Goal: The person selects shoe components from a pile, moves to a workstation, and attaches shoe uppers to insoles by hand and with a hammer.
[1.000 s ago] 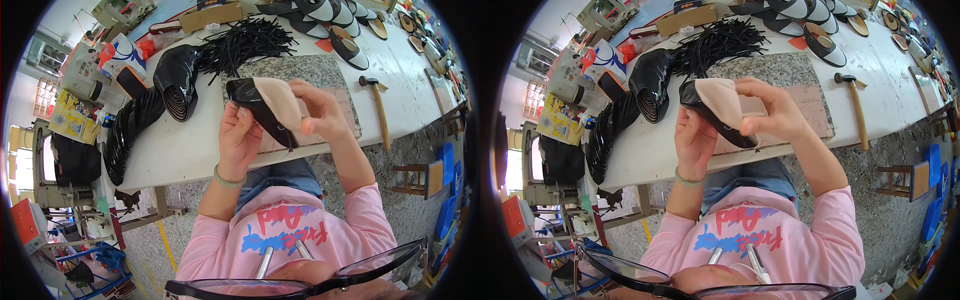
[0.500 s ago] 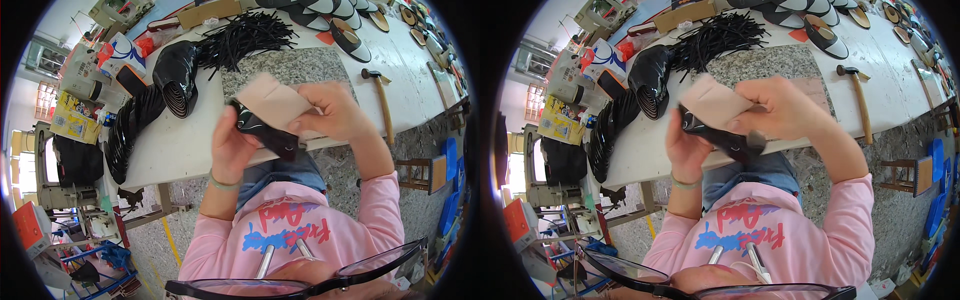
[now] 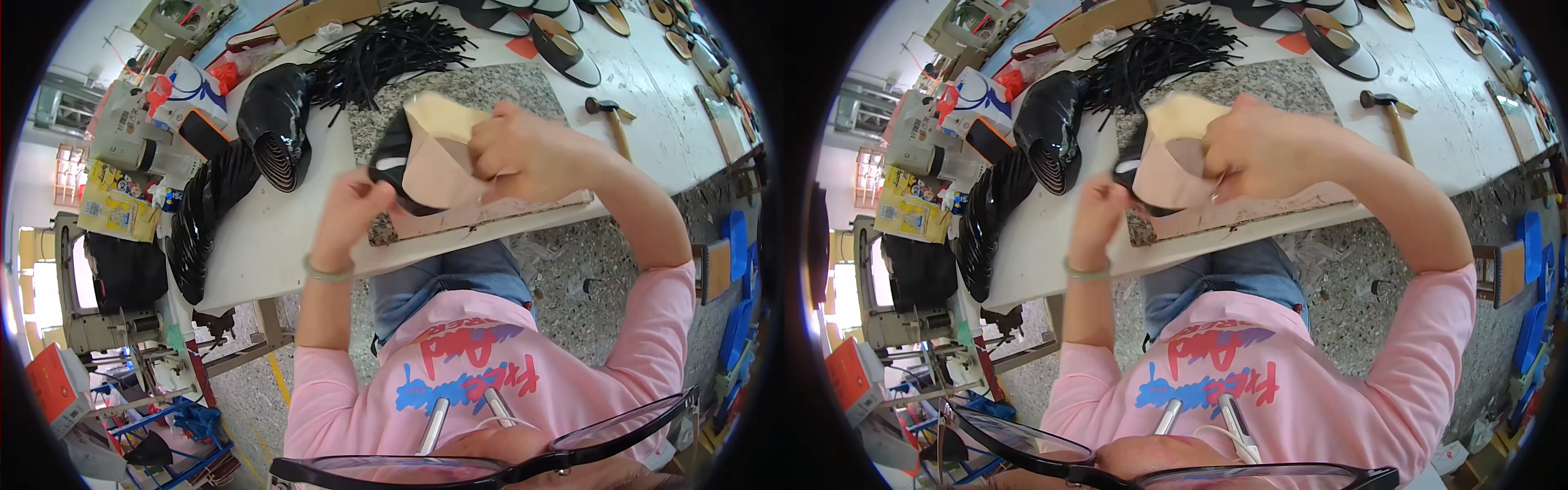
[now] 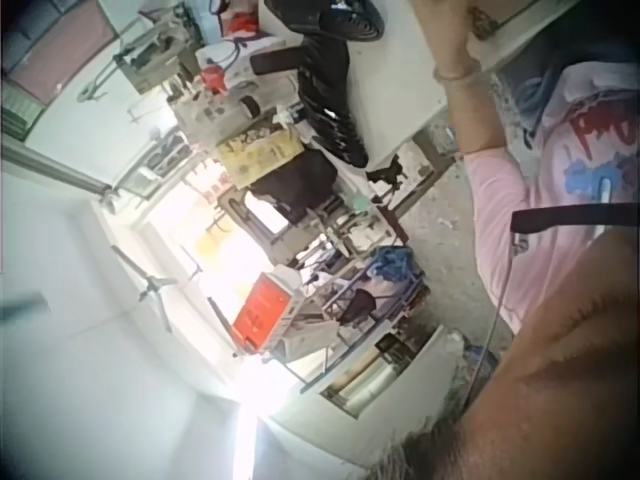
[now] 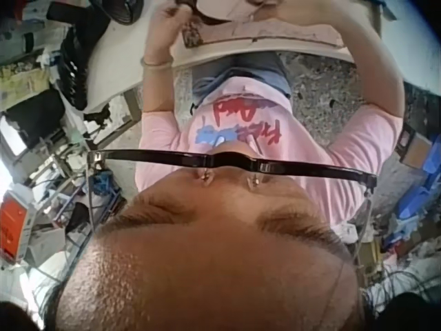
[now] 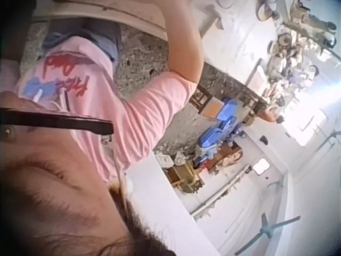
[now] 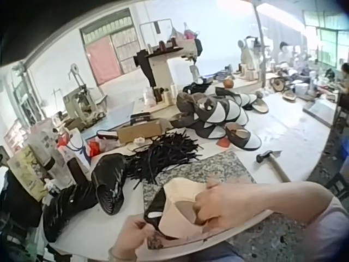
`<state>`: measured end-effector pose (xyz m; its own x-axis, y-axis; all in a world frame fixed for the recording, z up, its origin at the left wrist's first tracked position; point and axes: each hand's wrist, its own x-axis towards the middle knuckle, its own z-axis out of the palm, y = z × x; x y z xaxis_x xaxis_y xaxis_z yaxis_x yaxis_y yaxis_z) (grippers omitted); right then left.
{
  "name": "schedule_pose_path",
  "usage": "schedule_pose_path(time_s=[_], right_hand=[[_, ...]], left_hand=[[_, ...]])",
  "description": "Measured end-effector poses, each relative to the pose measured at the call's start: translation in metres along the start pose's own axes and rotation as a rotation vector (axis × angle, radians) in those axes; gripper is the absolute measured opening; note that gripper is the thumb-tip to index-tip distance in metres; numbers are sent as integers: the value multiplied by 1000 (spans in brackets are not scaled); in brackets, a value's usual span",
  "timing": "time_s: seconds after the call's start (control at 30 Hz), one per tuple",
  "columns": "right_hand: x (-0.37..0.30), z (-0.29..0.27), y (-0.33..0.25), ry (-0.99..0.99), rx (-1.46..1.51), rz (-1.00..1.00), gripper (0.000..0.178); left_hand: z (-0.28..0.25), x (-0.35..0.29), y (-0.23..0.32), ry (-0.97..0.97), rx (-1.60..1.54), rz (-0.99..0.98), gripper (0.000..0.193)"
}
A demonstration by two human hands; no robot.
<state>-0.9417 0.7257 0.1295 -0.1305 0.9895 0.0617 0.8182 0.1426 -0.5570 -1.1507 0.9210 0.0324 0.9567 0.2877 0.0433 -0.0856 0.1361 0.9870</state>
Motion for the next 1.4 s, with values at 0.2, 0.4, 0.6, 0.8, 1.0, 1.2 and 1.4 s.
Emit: schedule_pose_path(time_s=[0.2,0.4,0.6,0.8,1.0,1.2,1.4], right_hand=[[-2,-13,-21,104,-64,-190,6],[-10,-42,-12,-123,189,-8,19],[-26,-1,19,189,-394,-21,5],[-30,109,63,322,-743,-45,5],[-22,111,76,518,-316,163,21],[1,90,77,158,-197,481,29],[9,77,70,42,-224,525,31]], left_hand=[[21,61,80,251,498,638,33],[54,69,65,-586,259,293,34],[60,89,64,-471,1260,708,27],[58,67,-7,-525,1776,828,3],[51,73,-12,-395,1402,117,18],[51,98,-1,-417,1345,-85,18],[60,101,7,-457,1423,-187,26]])
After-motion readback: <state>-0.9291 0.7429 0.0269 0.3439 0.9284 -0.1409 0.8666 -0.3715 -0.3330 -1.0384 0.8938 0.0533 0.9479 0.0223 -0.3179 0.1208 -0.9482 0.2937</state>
